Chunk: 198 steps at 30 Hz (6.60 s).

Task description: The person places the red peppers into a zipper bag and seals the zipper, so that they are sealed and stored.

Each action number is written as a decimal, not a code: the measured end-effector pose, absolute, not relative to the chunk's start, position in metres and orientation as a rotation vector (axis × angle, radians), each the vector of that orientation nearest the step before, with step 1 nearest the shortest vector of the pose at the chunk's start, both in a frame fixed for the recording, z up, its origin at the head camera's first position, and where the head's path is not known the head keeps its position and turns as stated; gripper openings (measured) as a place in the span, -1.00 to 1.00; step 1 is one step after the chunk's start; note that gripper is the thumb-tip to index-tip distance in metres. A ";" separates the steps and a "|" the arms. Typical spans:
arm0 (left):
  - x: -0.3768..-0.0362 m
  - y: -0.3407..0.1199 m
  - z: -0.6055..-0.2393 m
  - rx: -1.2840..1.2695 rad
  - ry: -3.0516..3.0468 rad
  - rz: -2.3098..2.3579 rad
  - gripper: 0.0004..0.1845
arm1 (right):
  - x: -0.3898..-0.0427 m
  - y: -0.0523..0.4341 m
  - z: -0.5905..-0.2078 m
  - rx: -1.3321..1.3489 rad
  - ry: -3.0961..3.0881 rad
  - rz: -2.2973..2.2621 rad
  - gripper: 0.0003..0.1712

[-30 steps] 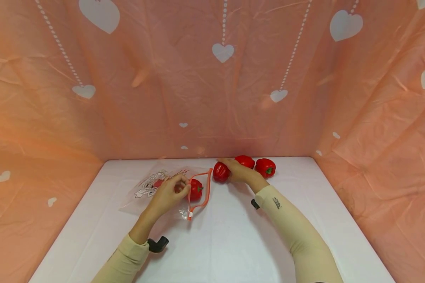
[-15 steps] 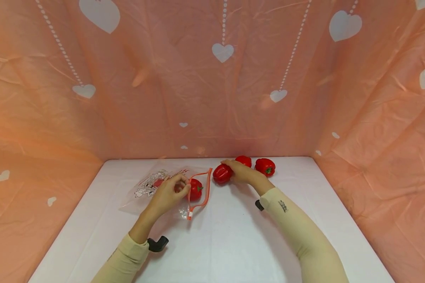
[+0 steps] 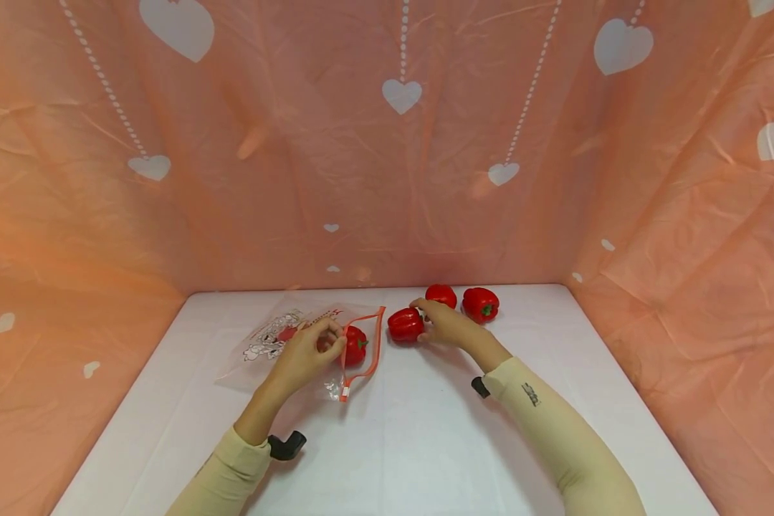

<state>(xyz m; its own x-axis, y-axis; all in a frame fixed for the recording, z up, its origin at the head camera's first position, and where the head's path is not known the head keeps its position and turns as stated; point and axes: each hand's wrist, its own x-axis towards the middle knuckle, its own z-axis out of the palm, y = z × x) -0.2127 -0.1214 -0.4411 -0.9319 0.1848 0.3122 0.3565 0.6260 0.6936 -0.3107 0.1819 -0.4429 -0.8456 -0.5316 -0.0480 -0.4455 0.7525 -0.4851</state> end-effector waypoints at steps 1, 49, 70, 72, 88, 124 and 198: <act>-0.213 -0.122 -0.441 -0.445 -2.639 -1.190 -0.92 | -0.308 0.183 -0.443 -0.782 2.759 -0.714 -0.18; -0.211 -0.120 -0.441 -0.490 -2.654 -1.104 -0.92 | -0.240 0.164 -0.477 -0.531 2.521 -1.435 -0.24; -0.210 -0.116 -0.443 -0.484 -2.703 -1.136 -0.92 | -0.227 0.130 -0.478 -0.222 2.403 -1.587 -0.31; -0.210 -0.116 -0.444 -0.486 -2.703 -1.147 -0.91 | -0.227 0.128 -0.478 -0.195 2.384 -1.608 -0.32; -0.212 -0.115 -0.445 -0.491 -2.703 -1.121 -0.91 | -0.234 0.110 -0.484 -0.135 2.353 -1.684 -0.28; -0.212 -0.119 -0.443 -0.500 -2.665 -1.155 -0.92 | -0.248 0.082 -0.491 -0.126 2.260 -1.816 -0.39; -0.217 -0.134 -0.444 -0.657 -2.747 -1.237 -0.91 | -0.280 0.178 -0.465 -0.137 2.802 -1.849 -0.46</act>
